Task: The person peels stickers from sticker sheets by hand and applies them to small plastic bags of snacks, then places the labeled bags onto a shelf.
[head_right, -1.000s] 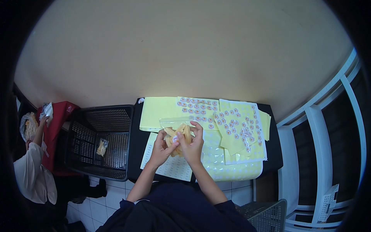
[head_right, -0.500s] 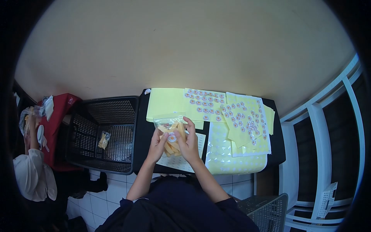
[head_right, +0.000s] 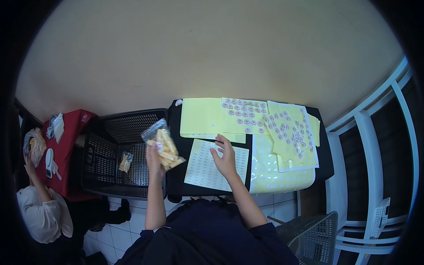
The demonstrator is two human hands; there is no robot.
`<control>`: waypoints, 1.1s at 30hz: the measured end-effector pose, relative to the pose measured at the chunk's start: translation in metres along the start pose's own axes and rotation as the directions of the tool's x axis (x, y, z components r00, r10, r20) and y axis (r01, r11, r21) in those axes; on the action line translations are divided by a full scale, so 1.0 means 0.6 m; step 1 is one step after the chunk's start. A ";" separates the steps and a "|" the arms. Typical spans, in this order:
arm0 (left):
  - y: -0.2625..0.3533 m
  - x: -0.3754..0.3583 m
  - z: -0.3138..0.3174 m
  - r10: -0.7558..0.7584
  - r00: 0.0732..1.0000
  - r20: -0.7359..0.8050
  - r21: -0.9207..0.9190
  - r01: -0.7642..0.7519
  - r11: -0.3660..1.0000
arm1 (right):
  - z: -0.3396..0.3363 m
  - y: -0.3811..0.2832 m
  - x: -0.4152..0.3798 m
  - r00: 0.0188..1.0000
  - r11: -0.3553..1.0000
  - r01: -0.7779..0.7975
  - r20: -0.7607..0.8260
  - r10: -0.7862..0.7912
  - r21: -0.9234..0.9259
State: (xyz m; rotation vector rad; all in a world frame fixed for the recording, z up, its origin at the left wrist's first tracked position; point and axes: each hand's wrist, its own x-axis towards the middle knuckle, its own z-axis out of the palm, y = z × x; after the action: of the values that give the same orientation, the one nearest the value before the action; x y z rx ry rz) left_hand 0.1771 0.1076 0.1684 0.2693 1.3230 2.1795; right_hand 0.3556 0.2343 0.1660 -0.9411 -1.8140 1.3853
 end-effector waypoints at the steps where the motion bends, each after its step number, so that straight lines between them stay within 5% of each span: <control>1: -0.002 0.008 -0.020 0.016 0.999 0.028 -0.010 -0.016 1.000 | 0.004 0.012 -0.006 0.999 0.989 0.052 0.003 -0.052 -0.138; 5: 0.000 0.009 -0.047 -0.075 0.994 0.084 -0.057 0.080 0.995 | 0.044 0.028 -0.022 0.969 0.897 0.246 0.069 -0.237 -0.367; 8: -0.003 0.002 -0.049 -0.354 0.876 0.328 -0.403 0.469 0.786 | 0.070 0.029 -0.021 0.955 0.855 0.295 0.138 -0.261 -0.427; 10: -0.027 0.008 -0.053 -0.415 0.824 0.385 -0.377 0.551 0.745 | 0.081 0.035 -0.021 0.949 0.834 0.315 0.153 -0.275 -0.453; 15: -0.045 0.014 -0.037 -0.471 0.753 0.459 -0.401 0.649 0.646 | 0.084 0.050 -0.025 0.943 0.840 0.332 0.131 -0.306 -0.430; 24: -0.053 0.046 -0.009 -0.506 0.686 0.523 -0.242 0.689 0.684 | 0.077 0.046 -0.021 0.959 0.942 0.280 0.008 -0.283 -0.187; 31: -0.096 0.066 -0.009 -0.480 0.589 0.650 -0.211 0.747 0.631 | 0.078 0.035 -0.023 0.959 0.934 0.275 -0.008 -0.284 -0.227; 33: -0.095 0.061 -0.009 -0.476 0.588 0.654 -0.240 0.757 0.607 | 0.078 0.031 -0.023 0.960 0.888 0.276 0.053 -0.276 -0.367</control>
State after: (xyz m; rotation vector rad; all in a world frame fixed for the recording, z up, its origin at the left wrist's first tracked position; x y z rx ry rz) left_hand 0.1654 0.1442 0.1125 0.1287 0.3815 1.5417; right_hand 0.3263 0.2027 0.1367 -0.8214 -2.1594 0.8812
